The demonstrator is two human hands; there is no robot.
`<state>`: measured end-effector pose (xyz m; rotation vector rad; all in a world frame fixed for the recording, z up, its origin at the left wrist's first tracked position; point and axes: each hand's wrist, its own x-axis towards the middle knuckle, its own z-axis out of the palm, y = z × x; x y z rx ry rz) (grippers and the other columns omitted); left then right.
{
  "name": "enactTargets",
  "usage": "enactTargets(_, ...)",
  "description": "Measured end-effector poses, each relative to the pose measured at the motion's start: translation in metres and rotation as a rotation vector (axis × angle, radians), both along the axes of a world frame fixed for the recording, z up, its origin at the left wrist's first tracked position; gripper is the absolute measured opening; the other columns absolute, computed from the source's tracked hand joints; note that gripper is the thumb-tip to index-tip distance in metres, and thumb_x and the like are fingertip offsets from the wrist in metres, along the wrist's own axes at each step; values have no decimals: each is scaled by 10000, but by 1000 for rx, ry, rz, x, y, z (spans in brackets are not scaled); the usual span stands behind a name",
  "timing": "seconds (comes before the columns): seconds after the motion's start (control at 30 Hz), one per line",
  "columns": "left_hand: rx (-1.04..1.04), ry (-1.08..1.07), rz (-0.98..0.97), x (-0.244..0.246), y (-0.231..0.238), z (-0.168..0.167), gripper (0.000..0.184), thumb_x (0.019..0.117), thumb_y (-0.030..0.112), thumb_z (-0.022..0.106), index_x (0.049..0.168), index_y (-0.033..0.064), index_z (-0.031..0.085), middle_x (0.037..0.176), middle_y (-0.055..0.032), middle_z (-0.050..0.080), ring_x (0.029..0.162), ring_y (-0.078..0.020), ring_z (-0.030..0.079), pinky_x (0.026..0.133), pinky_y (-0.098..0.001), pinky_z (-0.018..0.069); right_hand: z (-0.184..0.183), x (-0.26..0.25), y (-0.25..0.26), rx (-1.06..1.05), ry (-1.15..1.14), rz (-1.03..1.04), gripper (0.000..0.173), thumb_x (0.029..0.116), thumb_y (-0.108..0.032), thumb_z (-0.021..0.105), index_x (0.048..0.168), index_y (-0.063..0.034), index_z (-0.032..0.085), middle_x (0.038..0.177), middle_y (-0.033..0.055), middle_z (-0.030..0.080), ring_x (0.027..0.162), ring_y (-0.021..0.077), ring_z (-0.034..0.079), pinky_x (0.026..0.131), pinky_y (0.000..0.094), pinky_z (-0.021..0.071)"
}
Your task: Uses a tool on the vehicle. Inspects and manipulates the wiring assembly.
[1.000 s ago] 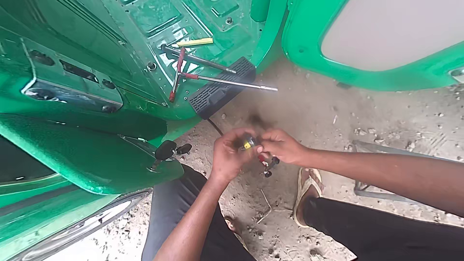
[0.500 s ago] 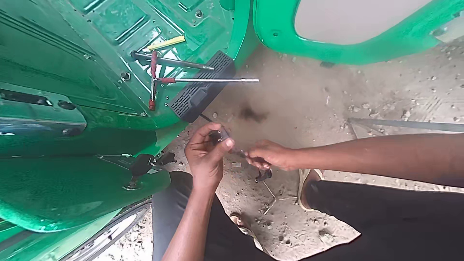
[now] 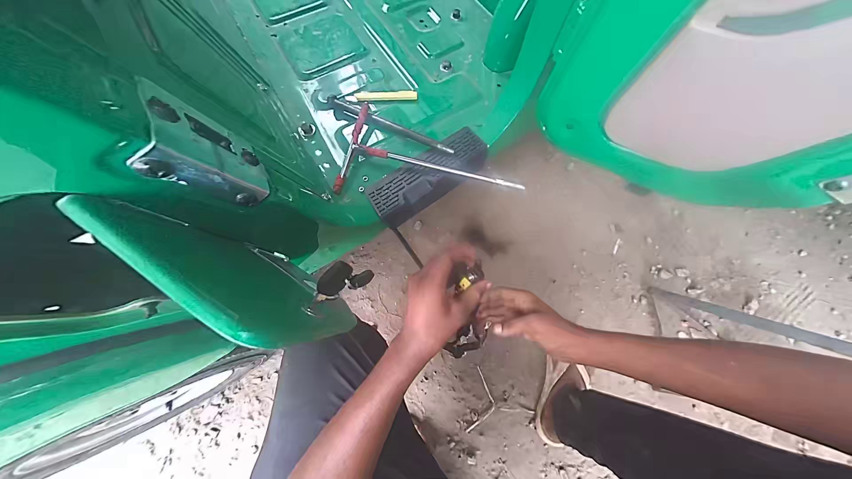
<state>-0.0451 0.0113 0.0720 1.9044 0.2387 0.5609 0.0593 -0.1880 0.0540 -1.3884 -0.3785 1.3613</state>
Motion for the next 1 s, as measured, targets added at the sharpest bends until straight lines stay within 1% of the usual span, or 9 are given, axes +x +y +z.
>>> enactTargets(0.07, 34, 40, 6, 0, -2, -2, 460, 853, 208, 840, 1247, 59, 655, 1036, -23, 731, 929, -100, 708, 841, -323, 626, 17, 21, 14, 39, -18, -133, 325, 983, -89, 590, 1287, 26, 596, 1123, 150, 681, 985, 236, 689, 908, 403, 588)
enactTargets(0.13, 60, 68, -1, 1, -2, -2, 481, 863, 206, 830, 1281, 60, 642, 1020, -16, 730, 922, -93, 700, 854, -315, 614, 33, 35, 30, 83, -28, -162, 254, 1051, -144, 553, 1215, 27, 644, 1041, 159, 695, 882, 228, 701, 833, 389, 611)
enactTargets(0.37, 116, 83, 26, -1, -3, -7, 612, 801, 201, 884, 1326, 50, 607, 1013, -15, 725, 900, -97, 704, 827, -333, 627, 51, 33, 57, -19, -129, -137, 187, 1010, -146, 664, 1085, 17, 716, 936, 151, 707, 735, 200, 685, 673, 337, 613)
enactTargets(0.5, 151, 74, 40, -7, -4, -10, 634, 791, 218, 896, 1328, 40, 611, 1008, -30, 707, 905, -110, 685, 838, -330, 611, 50, 29, 64, -17, -168, -141, 131, 985, -82, 684, 1028, 34, 725, 872, 138, 709, 698, 172, 678, 672, 314, 613)
enactTargets(0.63, -77, 59, 8, -12, 0, -13, 542, 789, 136, 890, 1267, 54, 648, 1116, -47, 708, 967, -143, 709, 867, -362, 637, 50, 27, 67, 26, -204, -145, 115, 995, -38, 650, 1012, 56, 714, 868, 148, 716, 723, 186, 699, 718, 337, 627)
enactTargets(0.73, -345, 54, -112, -12, 13, -14, 415, 894, 42, 750, 1293, 62, 638, 1193, -99, 688, 1045, -238, 699, 900, -441, 629, 46, 33, 71, 67, -233, -138, 121, 1001, -28, 632, 1017, 63, 709, 901, 172, 721, 761, 227, 715, 766, 372, 635)
enactTargets(0.87, -403, 179, -216, -17, 29, -9, 394, 997, 94, 589, 1391, 97, 572, 1321, -106, 608, 1078, -214, 667, 910, -400, 603, 46, 34, 79, 91, -246, -115, 130, 1002, -50, 639, 1038, 48, 717, 934, 159, 736, 791, 223, 730, 778, 355, 640)
enactTargets(0.93, -510, 160, -255, -18, 31, -10, 406, 1004, 42, 556, 1407, 11, 511, 1267, -160, 652, 1058, -260, 697, 909, -428, 618, 47, 34, 83, 65, -250, -87, 130, 1002, -54, 642, 1033, 47, 717, 916, 152, 739, 774, 217, 729, 758, 349, 640)
enactTargets(1.0, -571, 202, -249, -22, 34, -8, 406, 1006, 40, 572, 1403, -9, 500, 1175, -170, 696, 984, -270, 727, 877, -425, 632, 49, 40, 92, 12, -296, 2, 138, 1008, -78, 648, 1024, 39, 720, 871, 141, 741, 725, 209, 733, 713, 340, 648)
